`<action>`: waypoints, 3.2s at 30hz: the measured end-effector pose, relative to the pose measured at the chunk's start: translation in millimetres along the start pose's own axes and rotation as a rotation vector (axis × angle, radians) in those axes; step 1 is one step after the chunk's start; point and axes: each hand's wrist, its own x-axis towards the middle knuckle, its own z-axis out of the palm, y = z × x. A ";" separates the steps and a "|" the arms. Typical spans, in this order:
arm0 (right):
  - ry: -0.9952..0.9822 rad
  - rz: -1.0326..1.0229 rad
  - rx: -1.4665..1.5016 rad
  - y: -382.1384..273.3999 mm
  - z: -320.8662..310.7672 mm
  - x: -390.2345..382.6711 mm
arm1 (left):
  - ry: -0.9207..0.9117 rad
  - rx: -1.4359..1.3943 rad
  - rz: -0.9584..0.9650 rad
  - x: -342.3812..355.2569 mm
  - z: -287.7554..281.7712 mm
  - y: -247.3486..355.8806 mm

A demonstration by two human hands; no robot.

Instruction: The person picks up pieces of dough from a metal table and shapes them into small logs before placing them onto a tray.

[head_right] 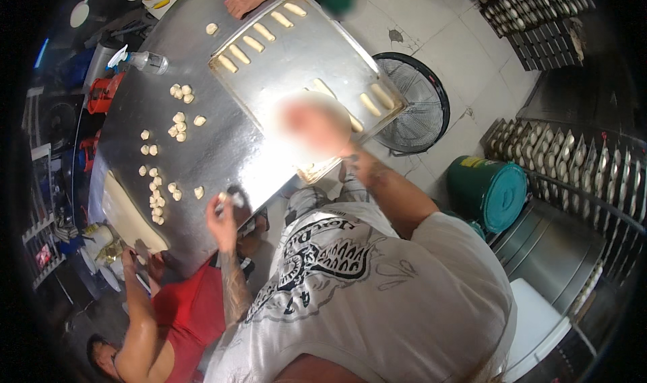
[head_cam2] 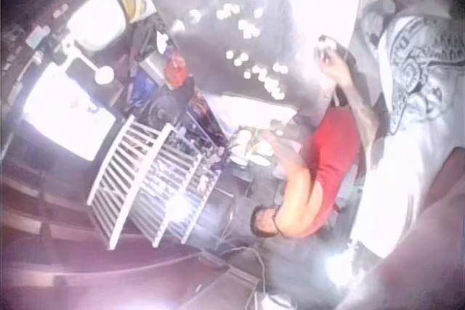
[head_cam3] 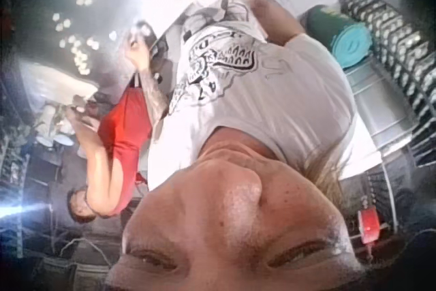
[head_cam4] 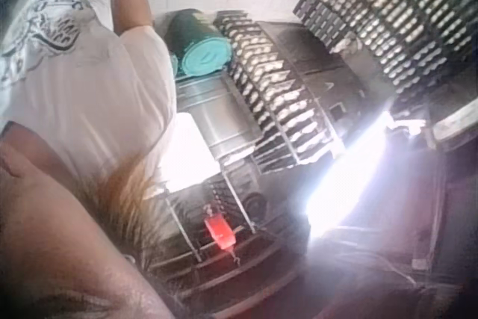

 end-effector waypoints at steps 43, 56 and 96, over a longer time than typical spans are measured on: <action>-0.659 -0.471 -0.632 16.0 344.7 68.5 | 0.621 -0.112 -0.266 93.1 -169.7 -190.9; -0.559 -0.067 -0.190 15.8 485.0 30.0 | 0.391 -0.314 0.040 115.7 -136.8 -205.1; -0.020 -0.532 -0.570 -15.3 355.9 99.4 | 0.253 -0.899 -0.291 111.0 -88.0 -138.5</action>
